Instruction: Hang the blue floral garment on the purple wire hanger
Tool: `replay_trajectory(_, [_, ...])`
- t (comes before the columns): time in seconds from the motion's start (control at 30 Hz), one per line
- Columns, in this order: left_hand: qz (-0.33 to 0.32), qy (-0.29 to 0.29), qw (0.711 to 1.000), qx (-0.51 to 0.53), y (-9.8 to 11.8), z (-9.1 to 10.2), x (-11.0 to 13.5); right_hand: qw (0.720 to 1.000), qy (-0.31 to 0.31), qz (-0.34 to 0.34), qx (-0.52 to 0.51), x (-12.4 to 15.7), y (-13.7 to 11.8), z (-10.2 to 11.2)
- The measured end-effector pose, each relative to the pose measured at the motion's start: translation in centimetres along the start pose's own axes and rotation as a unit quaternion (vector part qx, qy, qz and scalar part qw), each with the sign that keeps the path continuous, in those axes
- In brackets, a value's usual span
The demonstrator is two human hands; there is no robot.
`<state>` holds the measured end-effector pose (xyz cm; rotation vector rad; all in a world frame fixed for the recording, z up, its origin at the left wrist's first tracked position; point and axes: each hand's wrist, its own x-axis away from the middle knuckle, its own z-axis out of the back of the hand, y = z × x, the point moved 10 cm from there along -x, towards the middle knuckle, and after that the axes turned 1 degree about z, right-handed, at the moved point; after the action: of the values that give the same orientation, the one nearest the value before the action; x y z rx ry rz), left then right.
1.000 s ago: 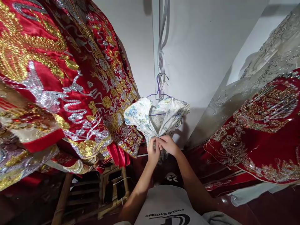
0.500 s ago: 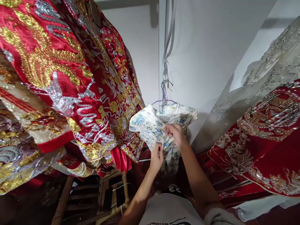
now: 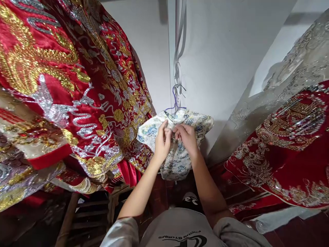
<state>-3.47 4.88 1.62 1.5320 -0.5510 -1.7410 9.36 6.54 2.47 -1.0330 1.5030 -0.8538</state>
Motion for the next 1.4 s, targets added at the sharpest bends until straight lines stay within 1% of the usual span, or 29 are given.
replay_trajectory(0.07, [-0.052,-0.031,0.997,-0.048,2.2,-0.2,-2.8,1.000,-0.009,0.013,0.022,-0.7,-0.7,0.0])
replay_trajectory(0.13, [-0.084,-0.061,0.991,-0.087,3.6,-0.8,-4.5,0.999,-0.007,0.016,0.036,-1.5,-0.4,0.2])
replay_trajectory(0.17, [-0.094,-0.063,0.989,-0.097,4.1,-0.8,-5.0,0.999,-0.003,0.011,0.042,-1.7,0.2,0.5])
replay_trajectory(0.2, [-0.101,-0.052,0.989,-0.098,4.5,-0.5,-5.4,0.999,0.002,0.000,0.049,-1.8,1.2,0.8])
replay_trajectory(0.23, [-0.104,-0.025,0.990,-0.093,4.7,0.4,-5.6,0.998,0.004,-0.015,0.057,-1.7,2.4,1.0])
replay_trajectory(0.27, [-0.104,0.019,0.991,-0.083,4.7,1.8,-5.7,0.997,0.002,-0.035,0.064,-1.3,3.9,1.2])
replay_trajectory(0.3, [-0.097,0.077,0.990,-0.069,4.4,3.7,-5.6,0.996,0.001,-0.058,0.069,-0.8,5.5,1.3])
replay_trajectory(0.37, [-0.060,0.207,0.976,-0.027,2.5,8.2,-4.7,0.993,-0.003,-0.108,0.049,0.9,8.5,1.5])
replay_trajectory(0.43, [0.023,0.304,0.950,0.059,-1.5,12.0,-3.0,0.987,-0.017,-0.162,-0.011,2.9,11.0,1.3])
replay_trajectory(0.47, [0.085,0.325,0.934,0.126,-4.3,12.8,-1.9,0.981,-0.026,-0.185,-0.044,3.8,11.8,1.2])
replay_trajectory(0.5, [0.157,0.331,0.908,0.203,-7.4,12.8,-0.6,0.976,-0.036,-0.201,-0.071,4.6,12.3,1.0])
replay_trajectory(0.57, [0.294,0.310,0.842,0.331,-12.6,10.6,2.3,0.972,-0.047,-0.212,-0.086,5.5,12.4,1.3])
replay_trajectory(0.6, [0.345,0.298,0.812,0.366,-14.4,9.2,3.9,0.973,-0.046,-0.209,-0.083,5.7,12.1,1.8])
replay_trajectory(0.63, [0.379,0.289,0.791,0.384,-15.7,7.8,5.4,0.975,-0.051,-0.205,-0.073,5.8,11.8,2.3])
replay_trajectory(0.67, [0.399,0.285,0.780,0.389,-16.5,6.7,6.6,0.975,-0.068,-0.205,-0.053,5.9,11.5,2.6])
replay_trajectory(0.73, [0.410,0.284,0.775,0.387,-17.0,5.1,8.3,0.967,-0.126,-0.220,0.011,6.4,11.4,3.0])
replay_trajectory(0.77, [0.406,0.279,0.778,0.389,-16.8,4.4,8.7,0.962,-0.144,-0.224,0.054,6.5,11.5,3.4])
replay_trajectory(0.8, [0.397,0.261,0.787,0.394,-16.2,3.6,8.7,0.959,-0.145,-0.221,0.100,6.5,11.6,4.0])
replay_trajectory(0.87, [0.355,0.188,0.820,0.407,-13.8,1.9,7.7,0.963,-0.099,-0.194,0.158,6.1,11.3,5.2])
replay_trajectory(0.9, [0.327,0.139,0.842,0.405,-12.2,0.9,7.0,0.968,-0.072,-0.182,0.159,5.9,11.1,5.5])
replay_trajectory(0.93, [0.298,0.090,0.866,0.391,-10.3,-0.1,6.4,0.972,-0.063,-0.177,0.140,5.9,11.1,5.3])
replay_trajectory(1.0, [0.241,0.008,0.918,0.314,-6.8,-1.7,5.7,0.975,-0.095,-0.191,0.055,6.3,11.4,3.3])
replay_trajectory(1.07, [0.172,-0.042,0.964,0.198,-3.7,-2.5,5.1,0.971,-0.122,-0.201,-0.042,6.8,11.0,1.3])
replay_trajectory(1.13, [0.108,-0.078,0.985,0.113,-1.4,-2.8,4.8,0.965,-0.120,-0.212,-0.094,7.4,10.2,0.4])
replay_trajectory(1.2, [0.089,-0.117,0.984,0.096,-1.0,-3.0,4.9,0.955,-0.134,-0.245,-0.099,8.1,9.7,-0.3])
replay_trajectory(1.27, [0.109,-0.158,0.975,0.115,-2.0,-3.0,5.4,0.943,-0.169,-0.274,-0.083,8.5,9.2,-0.9])
replay_trajectory(1.3, [0.125,-0.168,0.970,0.122,-2.8,-2.9,5.7,0.942,-0.171,-0.280,-0.068,8.4,9.1,-0.8])
replay_trajectory(1.33, [0.143,-0.176,0.966,0.126,-3.7,-2.7,6.1,0.945,-0.157,-0.281,-0.050,7.9,9.0,-0.3])
replay_trajectory(1.4, [0.179,-0.209,0.954,0.122,-5.6,-2.6,6.9,0.955,-0.100,-0.279,-0.015,6.5,8.7,1.6])
